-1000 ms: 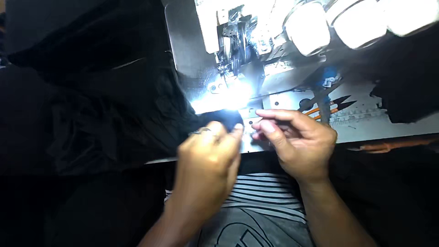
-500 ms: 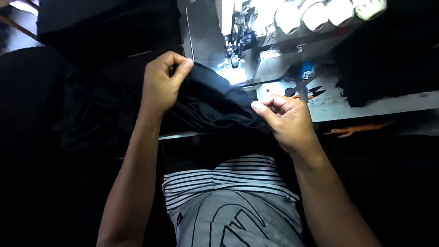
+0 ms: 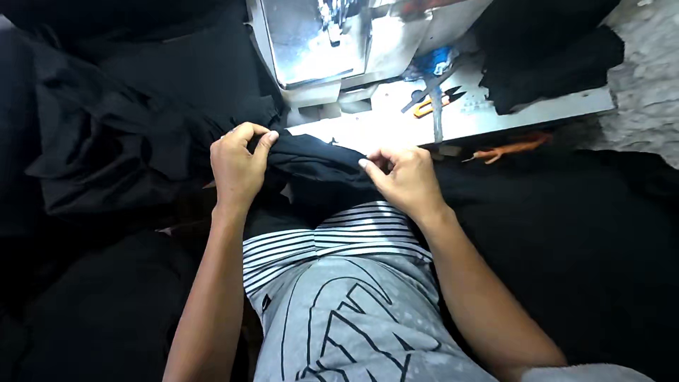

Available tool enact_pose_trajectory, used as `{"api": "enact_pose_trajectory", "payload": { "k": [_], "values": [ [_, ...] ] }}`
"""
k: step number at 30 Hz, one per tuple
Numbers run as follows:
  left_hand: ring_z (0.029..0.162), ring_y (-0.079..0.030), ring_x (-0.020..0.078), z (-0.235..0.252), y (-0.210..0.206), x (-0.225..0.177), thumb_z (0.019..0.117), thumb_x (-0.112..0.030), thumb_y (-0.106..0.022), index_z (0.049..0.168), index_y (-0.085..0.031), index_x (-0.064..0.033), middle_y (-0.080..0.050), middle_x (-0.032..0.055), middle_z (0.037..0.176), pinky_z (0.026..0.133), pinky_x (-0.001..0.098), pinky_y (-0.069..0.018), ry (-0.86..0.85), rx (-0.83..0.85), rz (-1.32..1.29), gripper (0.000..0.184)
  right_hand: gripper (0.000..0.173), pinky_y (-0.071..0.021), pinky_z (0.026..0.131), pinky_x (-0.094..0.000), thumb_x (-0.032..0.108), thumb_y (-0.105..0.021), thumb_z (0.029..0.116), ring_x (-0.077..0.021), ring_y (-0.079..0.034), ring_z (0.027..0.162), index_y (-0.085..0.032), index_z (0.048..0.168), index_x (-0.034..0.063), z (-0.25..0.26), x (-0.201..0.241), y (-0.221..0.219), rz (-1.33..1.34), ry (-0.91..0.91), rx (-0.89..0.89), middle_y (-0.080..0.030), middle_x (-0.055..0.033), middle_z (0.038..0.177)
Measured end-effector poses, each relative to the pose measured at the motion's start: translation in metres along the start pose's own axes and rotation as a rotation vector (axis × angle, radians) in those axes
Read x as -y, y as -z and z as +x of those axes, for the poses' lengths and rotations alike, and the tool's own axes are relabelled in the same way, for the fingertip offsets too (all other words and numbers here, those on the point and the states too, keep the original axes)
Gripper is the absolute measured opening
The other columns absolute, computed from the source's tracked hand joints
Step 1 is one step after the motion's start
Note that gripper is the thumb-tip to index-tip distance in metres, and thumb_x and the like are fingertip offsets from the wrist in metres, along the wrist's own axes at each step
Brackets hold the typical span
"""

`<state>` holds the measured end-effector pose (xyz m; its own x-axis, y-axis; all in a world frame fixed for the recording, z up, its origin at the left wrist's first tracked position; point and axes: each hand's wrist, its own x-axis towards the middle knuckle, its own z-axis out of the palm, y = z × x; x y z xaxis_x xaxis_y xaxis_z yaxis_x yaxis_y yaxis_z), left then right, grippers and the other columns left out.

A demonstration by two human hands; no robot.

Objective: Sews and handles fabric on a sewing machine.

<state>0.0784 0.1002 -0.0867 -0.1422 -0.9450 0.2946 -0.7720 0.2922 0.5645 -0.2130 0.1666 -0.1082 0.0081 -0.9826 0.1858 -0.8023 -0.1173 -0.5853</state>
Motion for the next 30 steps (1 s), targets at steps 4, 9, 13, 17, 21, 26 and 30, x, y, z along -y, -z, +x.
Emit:
{"api": "enact_pose_trajectory", "payload": {
  "k": [4, 9, 13, 17, 21, 26, 30],
  "values": [
    [0.096, -0.07, 0.0108, -0.005, 0.0, -0.001, 0.1024, -0.032, -0.064, 0.107, -0.076, -0.0107, -0.075, 0.0038, 0.101, 0.09, 0.0346, -0.0543, -0.022, 0.007, 0.012, 0.025, 0.045, -0.0554, 0.088, -0.0531, 0.054, -0.073, 0.0894, -0.0288, -0.07, 0.095, -0.077, 0.1, 0.0102, 0.023, 0.016, -0.003, -0.004, -0.013, 0.114, -0.074, -0.0089, 0.094],
    [0.11, -0.067, 0.0278, 0.003, 0.012, -0.042, 0.1037, -0.026, -0.059, 0.127, -0.068, -0.0064, -0.07, 0.0142, 0.119, 0.097, 0.0505, -0.0523, -0.053, 0.036, 0.214, 0.031, 0.026, -0.057, 0.074, -0.0512, 0.037, -0.078, 0.0893, -0.023, -0.07, 0.083, -0.076, 0.091, 0.0112, 0.036, 0.028, -0.025, 0.192, -0.122, 0.105, -0.072, -0.0044, 0.085],
    [0.11, -0.067, 0.0292, 0.037, -0.018, -0.134, 0.0988, -0.012, -0.063, 0.11, -0.074, -0.0032, -0.073, 0.0146, 0.114, 0.098, 0.0491, -0.0499, -0.424, 0.151, 0.056, 0.018, 0.01, -0.0546, 0.059, -0.0441, 0.019, -0.078, 0.0864, -0.0197, -0.067, 0.068, -0.074, 0.086, 0.0095, 0.031, 0.02, -0.046, 0.271, -0.009, -0.139, -0.068, -0.0039, 0.074],
    [0.112, -0.062, 0.0326, 0.088, -0.106, -0.172, 0.0991, -0.028, -0.066, 0.121, -0.076, -0.021, -0.067, 0.0107, 0.118, 0.092, 0.0512, -0.0477, -0.627, 0.592, 0.188, 0.025, 0.021, -0.056, 0.077, -0.0496, 0.017, -0.082, 0.0795, -0.0316, -0.069, 0.09, -0.075, 0.094, 0.0039, 0.01, 0.009, -0.065, 0.075, 0.095, -0.264, -0.072, -0.0161, 0.092],
    [0.111, -0.06, 0.038, 0.086, -0.138, -0.18, 0.0949, -0.041, -0.068, 0.12, -0.073, -0.0161, -0.063, 0.017, 0.119, 0.089, 0.055, -0.0477, -0.589, 0.6, 0.346, 0.036, 0.018, -0.0573, 0.077, -0.0465, 0.014, -0.083, 0.0755, -0.0292, -0.071, 0.086, -0.076, 0.088, 0.003, 0.006, 0.009, -0.054, 0.156, 0.102, -0.245, -0.073, -0.0153, 0.086],
    [0.1, -0.064, 0.0365, 0.074, -0.139, -0.185, 0.0911, -0.039, -0.072, 0.097, -0.072, -0.011, -0.066, 0.0151, 0.103, 0.082, 0.0545, -0.0503, -0.532, 0.658, 0.375, 0.029, 0.02, -0.0565, 0.076, -0.0498, 0.009, -0.085, 0.0731, -0.0312, -0.071, 0.083, -0.076, 0.089, -0.0008, 0.001, 0.014, -0.042, 0.283, -0.001, -0.083, -0.073, -0.0178, 0.084],
    [0.081, -0.067, 0.0315, 0.065, -0.137, -0.196, 0.0948, -0.027, -0.065, 0.096, -0.069, -0.0096, -0.065, 0.011, 0.087, 0.062, 0.0478, -0.0522, -0.443, 0.721, 0.375, 0.017, 0.019, -0.0584, 0.078, -0.0545, 0.017, -0.072, 0.0932, -0.0375, -0.072, 0.087, -0.075, 0.1, -0.0009, -0.022, -0.019, -0.045, 0.161, -0.038, 0.305, -0.073, -0.0211, 0.092]
  ]
}}
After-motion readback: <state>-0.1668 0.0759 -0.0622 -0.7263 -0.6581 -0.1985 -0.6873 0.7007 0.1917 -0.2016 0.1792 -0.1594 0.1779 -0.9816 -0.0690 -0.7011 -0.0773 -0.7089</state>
